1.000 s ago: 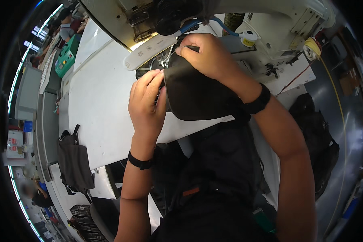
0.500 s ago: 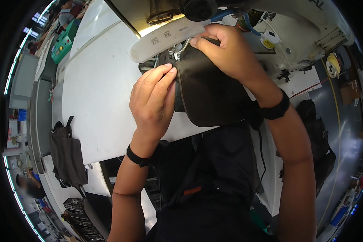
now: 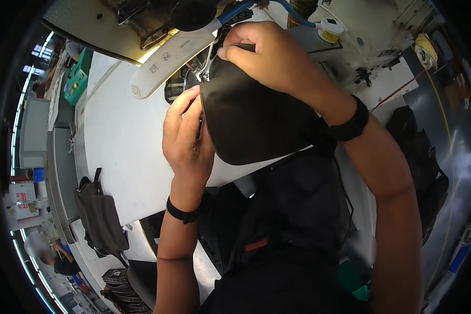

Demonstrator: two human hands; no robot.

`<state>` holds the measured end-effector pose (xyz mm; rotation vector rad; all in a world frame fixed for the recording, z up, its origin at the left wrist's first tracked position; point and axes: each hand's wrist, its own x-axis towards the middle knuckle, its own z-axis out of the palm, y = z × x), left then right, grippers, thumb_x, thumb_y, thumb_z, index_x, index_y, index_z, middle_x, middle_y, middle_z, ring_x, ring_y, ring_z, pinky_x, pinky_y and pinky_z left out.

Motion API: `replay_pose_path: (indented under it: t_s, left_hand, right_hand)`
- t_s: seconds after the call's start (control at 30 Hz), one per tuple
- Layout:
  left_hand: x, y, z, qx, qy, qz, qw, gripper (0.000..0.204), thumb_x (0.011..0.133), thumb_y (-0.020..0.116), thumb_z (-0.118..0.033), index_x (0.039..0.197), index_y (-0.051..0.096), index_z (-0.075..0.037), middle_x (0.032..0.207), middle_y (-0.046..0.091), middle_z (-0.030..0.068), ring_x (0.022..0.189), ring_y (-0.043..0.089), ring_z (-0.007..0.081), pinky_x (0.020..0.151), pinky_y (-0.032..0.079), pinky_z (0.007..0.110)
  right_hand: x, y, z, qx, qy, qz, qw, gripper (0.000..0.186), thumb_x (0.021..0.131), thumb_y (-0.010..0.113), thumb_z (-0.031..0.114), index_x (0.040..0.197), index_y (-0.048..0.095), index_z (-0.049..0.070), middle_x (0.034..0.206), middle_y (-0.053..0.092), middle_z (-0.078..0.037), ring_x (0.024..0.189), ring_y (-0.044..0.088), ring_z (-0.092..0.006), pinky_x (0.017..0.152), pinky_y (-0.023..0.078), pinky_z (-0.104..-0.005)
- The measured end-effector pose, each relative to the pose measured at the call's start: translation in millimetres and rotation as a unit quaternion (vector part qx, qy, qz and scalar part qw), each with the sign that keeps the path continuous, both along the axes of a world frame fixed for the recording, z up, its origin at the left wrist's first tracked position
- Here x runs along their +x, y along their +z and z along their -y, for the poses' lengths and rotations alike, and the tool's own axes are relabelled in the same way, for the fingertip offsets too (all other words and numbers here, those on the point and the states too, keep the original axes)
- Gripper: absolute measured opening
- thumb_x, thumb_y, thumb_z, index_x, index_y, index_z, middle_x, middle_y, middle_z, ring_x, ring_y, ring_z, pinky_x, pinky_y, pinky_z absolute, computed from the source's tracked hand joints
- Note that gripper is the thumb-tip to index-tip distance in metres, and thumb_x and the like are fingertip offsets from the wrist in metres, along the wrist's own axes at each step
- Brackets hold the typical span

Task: Using an industrial sewing machine to assemble components of a fabric bag.

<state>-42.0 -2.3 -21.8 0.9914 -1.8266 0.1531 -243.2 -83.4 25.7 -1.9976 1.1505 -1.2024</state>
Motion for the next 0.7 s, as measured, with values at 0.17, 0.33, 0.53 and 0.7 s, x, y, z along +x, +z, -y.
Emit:
replay_pose_path:
  t_s: [0.17, 0.33, 0.53, 0.7]
  left_hand:
    - [-0.6, -1.2, -0.8, -0.007, 0.016, -0.001, 1.0, 0.038, 0.083, 0.074, 0.008, 0.12, 0.074, -0.001, 0.121, 0.071, 0.0127, 0.106, 0.07, 0.0299, 0.09, 0.057, 0.039]
    - [0.6, -0.4, -1.0, -0.016, 0.027, 0.001, 1.0, 0.035, 0.084, 0.074, 0.007, 0.119, 0.074, -0.001, 0.12, 0.072, 0.0114, 0.107, 0.07, 0.0293, 0.091, 0.057, 0.04]
    - [0.6, 0.2, 0.9, -0.038, 0.033, 0.023, 0.999, 0.03, 0.086, 0.073, 0.004, 0.115, 0.074, -0.001, 0.116, 0.072, 0.0083, 0.103, 0.07, 0.0256, 0.085, 0.055, 0.037]
    - [1.3, -0.3, 1.5, -0.04, 0.031, 0.029, 0.998, 0.028, 0.086, 0.073, 0.003, 0.114, 0.074, -0.001, 0.115, 0.072, 0.0081, 0.1, 0.07, 0.0252, 0.081, 0.055, 0.036]
  right_hand:
    - [2.7, -1.3, 2.6, 0.017, 0.028, 0.015, 0.999, 0.025, 0.094, 0.07, 0.022, 0.103, 0.075, -0.001, 0.094, 0.077, -0.01, 0.088, 0.069, -0.0162, 0.082, 0.052, -0.0312]
    - [3.5, -3.0, 7.2, 0.016, 0.022, 0.007, 1.0, 0.026, 0.094, 0.071, 0.022, 0.102, 0.075, -0.003, 0.09, 0.076, -0.01, 0.086, 0.068, -0.0154, 0.081, 0.052, -0.0303]
    - [-2.1, -0.6, 11.2, 0.023, 0.058, -0.018, 0.998, 0.026, 0.095, 0.073, 0.022, 0.103, 0.075, -0.003, 0.09, 0.076, -0.008, 0.086, 0.068, -0.0129, 0.081, 0.052, -0.0299]
    - [-3.6, 4.9, 6.8, 0.071, 0.068, -0.016, 0.995, 0.024, 0.099, 0.069, 0.014, 0.113, 0.075, -0.004, 0.101, 0.078, -0.006, 0.09, 0.069, -0.0088, 0.082, 0.053, -0.0254]
